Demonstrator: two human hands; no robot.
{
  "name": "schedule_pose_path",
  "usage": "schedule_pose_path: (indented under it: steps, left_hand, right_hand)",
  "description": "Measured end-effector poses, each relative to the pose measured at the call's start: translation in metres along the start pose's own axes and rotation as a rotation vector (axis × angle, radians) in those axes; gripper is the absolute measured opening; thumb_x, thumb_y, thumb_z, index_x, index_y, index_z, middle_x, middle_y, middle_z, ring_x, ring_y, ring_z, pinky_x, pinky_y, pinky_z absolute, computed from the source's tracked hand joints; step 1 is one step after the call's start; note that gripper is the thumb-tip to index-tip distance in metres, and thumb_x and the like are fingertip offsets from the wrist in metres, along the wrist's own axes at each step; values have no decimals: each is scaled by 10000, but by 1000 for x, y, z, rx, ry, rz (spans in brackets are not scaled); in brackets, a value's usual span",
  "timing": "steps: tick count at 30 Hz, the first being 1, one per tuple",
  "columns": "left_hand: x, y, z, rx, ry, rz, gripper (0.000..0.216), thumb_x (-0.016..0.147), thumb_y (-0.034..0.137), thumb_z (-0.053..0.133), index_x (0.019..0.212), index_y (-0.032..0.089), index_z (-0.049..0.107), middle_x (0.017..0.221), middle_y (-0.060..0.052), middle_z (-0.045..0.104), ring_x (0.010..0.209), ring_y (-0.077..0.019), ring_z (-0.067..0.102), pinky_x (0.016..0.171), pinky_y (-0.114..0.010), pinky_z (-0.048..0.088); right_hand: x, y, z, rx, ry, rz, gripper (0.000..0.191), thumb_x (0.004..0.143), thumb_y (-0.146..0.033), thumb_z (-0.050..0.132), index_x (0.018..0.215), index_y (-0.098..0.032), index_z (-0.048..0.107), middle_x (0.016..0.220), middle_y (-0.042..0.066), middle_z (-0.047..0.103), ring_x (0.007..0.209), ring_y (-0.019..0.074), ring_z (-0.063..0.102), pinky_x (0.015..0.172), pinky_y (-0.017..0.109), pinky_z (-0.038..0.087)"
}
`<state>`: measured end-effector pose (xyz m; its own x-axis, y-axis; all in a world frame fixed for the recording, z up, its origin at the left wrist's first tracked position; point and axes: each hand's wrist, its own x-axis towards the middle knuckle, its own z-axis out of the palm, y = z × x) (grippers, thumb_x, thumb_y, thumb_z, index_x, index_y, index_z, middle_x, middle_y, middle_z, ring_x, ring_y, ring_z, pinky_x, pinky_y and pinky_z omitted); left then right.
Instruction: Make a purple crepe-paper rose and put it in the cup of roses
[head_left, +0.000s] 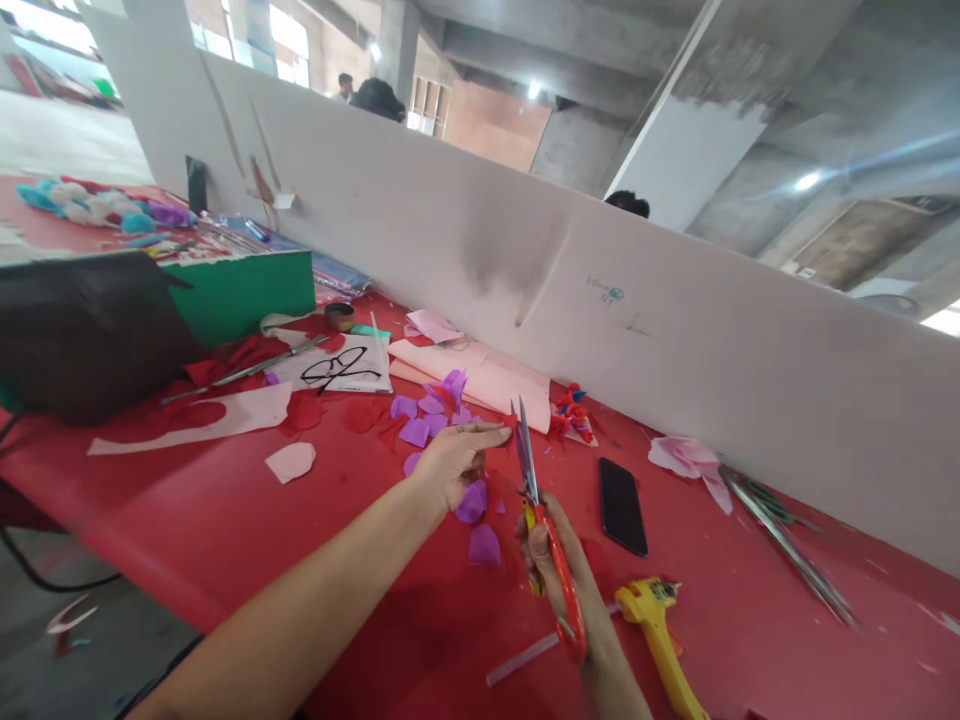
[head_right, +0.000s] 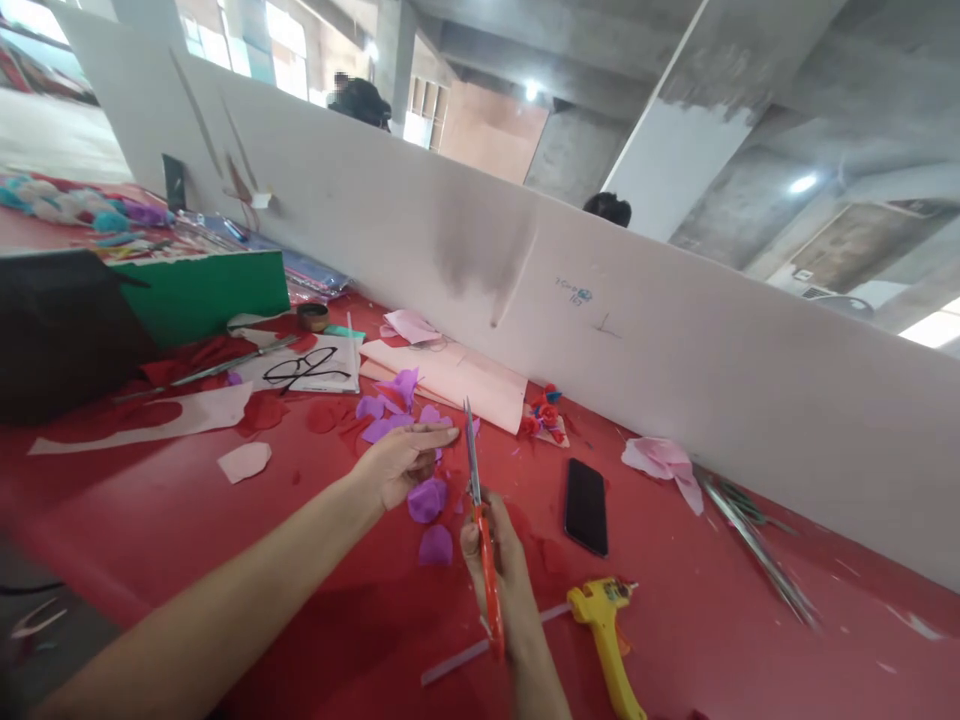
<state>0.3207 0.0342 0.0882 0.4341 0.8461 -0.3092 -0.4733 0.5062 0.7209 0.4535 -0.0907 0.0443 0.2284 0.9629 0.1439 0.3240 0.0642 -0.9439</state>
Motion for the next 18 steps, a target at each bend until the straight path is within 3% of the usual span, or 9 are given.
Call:
schedule_pose_path:
  steps: [10, 18]
  left_hand:
    - [-8, -1, 3, -54, 66, 10, 297, 477, 246, 827, 651, 103, 633, 460, 68, 437, 352, 2, 189, 395, -217, 79]
    - [-12, -2, 8, -93, 163, 58, 241, 512, 198, 800, 622, 110, 605, 463, 61, 456, 345, -2, 239, 386, -204, 125]
  right_hand:
    - [-4, -8, 11, -86, 26, 28, 532, 819, -598, 483, 1189, -217, 511, 713, 8, 563, 506, 119, 484, 437, 218, 400]
    - [1, 2, 9, -237, 32, -110, 462, 833, -504, 512, 1159, -179, 546, 659, 2, 585, 537, 141, 550, 509, 224, 468]
